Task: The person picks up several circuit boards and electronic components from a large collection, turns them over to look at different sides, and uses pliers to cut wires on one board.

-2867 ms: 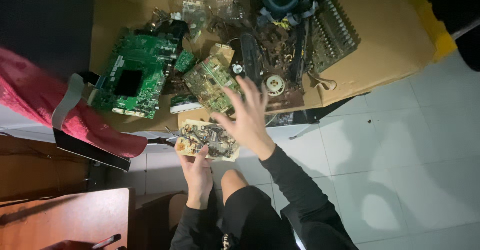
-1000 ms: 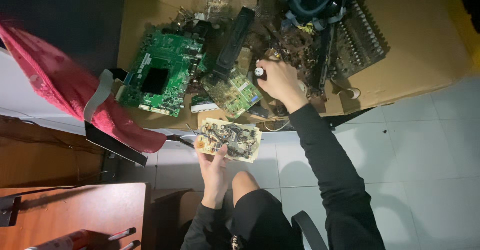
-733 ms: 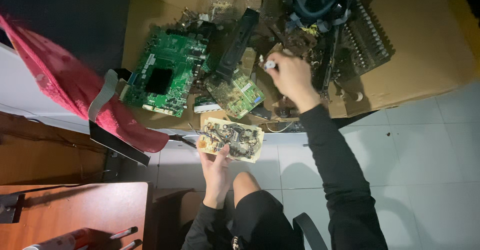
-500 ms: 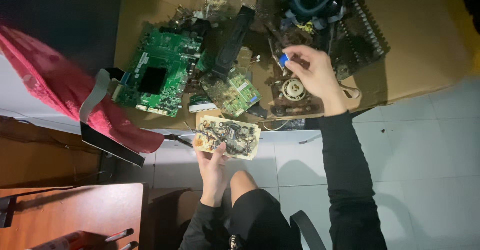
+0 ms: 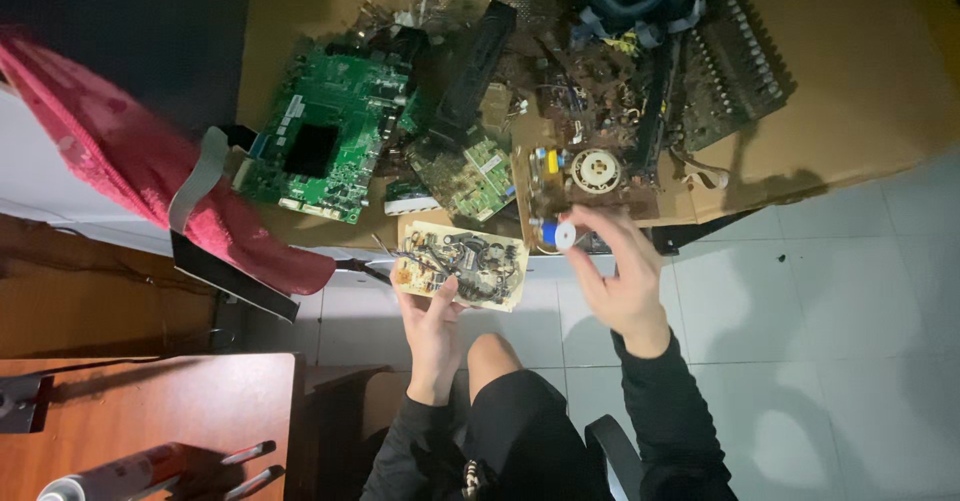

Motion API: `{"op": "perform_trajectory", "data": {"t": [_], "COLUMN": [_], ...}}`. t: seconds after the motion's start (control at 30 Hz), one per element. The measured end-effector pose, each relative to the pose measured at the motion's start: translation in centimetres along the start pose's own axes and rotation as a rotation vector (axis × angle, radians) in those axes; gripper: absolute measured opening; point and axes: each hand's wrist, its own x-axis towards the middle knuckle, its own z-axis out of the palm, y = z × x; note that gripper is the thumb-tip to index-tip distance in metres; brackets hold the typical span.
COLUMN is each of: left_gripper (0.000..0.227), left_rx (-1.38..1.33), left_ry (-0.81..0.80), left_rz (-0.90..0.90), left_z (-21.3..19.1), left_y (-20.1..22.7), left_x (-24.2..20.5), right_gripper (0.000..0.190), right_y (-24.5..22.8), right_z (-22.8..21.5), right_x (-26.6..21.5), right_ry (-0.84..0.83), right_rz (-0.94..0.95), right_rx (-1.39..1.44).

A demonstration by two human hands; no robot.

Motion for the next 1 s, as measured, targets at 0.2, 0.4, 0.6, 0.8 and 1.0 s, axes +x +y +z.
{"op": "perform_trajectory", "data": {"t": [0.2,0.4,0.6,0.8,1.0], "left_gripper": [0.06,0.06,0.064,0.068,0.068], "left_rx": [0.001,0.007,-0.009,-0.031,-0.045], "left_ry": [0.01,0.013,0.007,-0.016,-0.058], "left_rz": [-0.008,-0.034,-0.004,0.014,0.048], "left_z": [-0.1,-2.5,-2.2,-1.1,-2.6], "left_y": [0.6,-2.0,-1.3,0.4,-0.9], "left_x": [-0.8,-0.8,-1.6,-2.5,-2.2], "right_gripper": [0.034,0.021,0.026,0.025,0.032], "right_y": [-2.0,-3.7,-4.9,-5.6,-5.1], "right_z": [0.9,1.8,2.8,3.4,2.9], "right_x": [-2.6,-4.4,-4.7,-4.4,-5.7], "right_ry": [0.055,0.064,0.11,0.124,0.126], "right_rz": [-0.073,-0.202,-0.408,-0.421,-0.276], "right_rx": [-0.012,-0.091,-0.195,-0.134,-0.007]}}
